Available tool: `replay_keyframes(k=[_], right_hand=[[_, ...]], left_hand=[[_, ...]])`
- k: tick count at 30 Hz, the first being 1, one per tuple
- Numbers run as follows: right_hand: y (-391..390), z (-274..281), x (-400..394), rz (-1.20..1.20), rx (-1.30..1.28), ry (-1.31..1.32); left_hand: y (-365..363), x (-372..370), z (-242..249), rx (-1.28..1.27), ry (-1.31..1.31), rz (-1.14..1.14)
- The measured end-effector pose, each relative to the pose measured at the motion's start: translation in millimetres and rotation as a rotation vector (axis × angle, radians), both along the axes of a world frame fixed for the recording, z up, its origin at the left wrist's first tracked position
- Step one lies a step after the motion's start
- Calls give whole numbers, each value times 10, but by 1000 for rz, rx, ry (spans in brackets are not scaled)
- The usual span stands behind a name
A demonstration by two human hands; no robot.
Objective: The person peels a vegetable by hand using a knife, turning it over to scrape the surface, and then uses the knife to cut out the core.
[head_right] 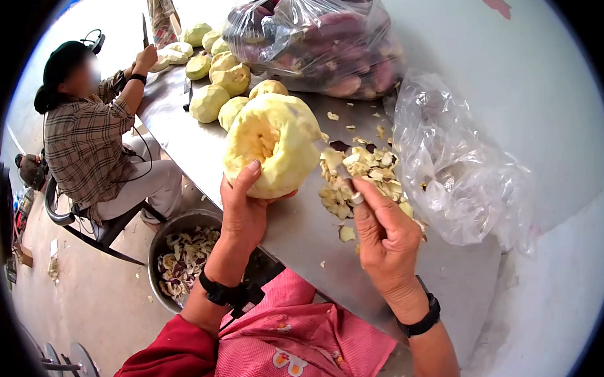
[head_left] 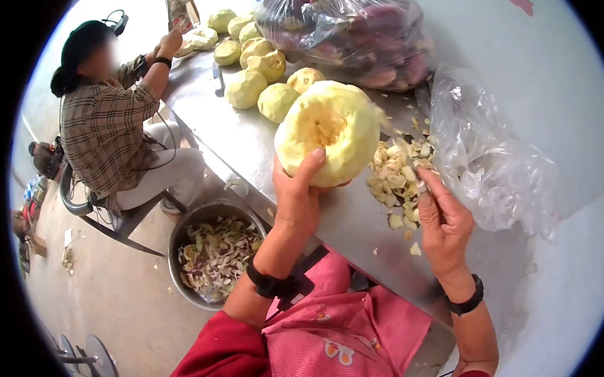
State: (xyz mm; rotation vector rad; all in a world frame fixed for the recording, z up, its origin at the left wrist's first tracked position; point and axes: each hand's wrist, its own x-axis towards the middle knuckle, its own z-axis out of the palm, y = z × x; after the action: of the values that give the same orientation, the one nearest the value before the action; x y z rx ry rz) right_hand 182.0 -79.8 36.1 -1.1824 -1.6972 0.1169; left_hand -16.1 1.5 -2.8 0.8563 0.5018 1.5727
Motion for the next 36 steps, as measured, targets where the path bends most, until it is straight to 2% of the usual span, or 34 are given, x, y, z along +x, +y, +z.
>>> replay_keyframes(k=[4, 10, 23, 26, 31, 36], right_hand=[[93, -10, -11, 76, 152, -151], [130, -4, 99, 45, 199, -310], [111, -121, 282, 72, 220, -321], [145, -167, 314, 36, 214, -286], [160, -224, 394, -32, 283, -386], [126, -213, 486, -86, 234, -381]], left_hand=[[-11, -7, -28, -19, -96, -39], [-18, 42, -67, 16, 0, 22], [-9, 38, -115, 24, 129, 27], [-4, 42, -98, 14, 160, 34], [-9, 49, -91, -3, 237, 59], [-22, 28, -49, -42, 261, 60]])
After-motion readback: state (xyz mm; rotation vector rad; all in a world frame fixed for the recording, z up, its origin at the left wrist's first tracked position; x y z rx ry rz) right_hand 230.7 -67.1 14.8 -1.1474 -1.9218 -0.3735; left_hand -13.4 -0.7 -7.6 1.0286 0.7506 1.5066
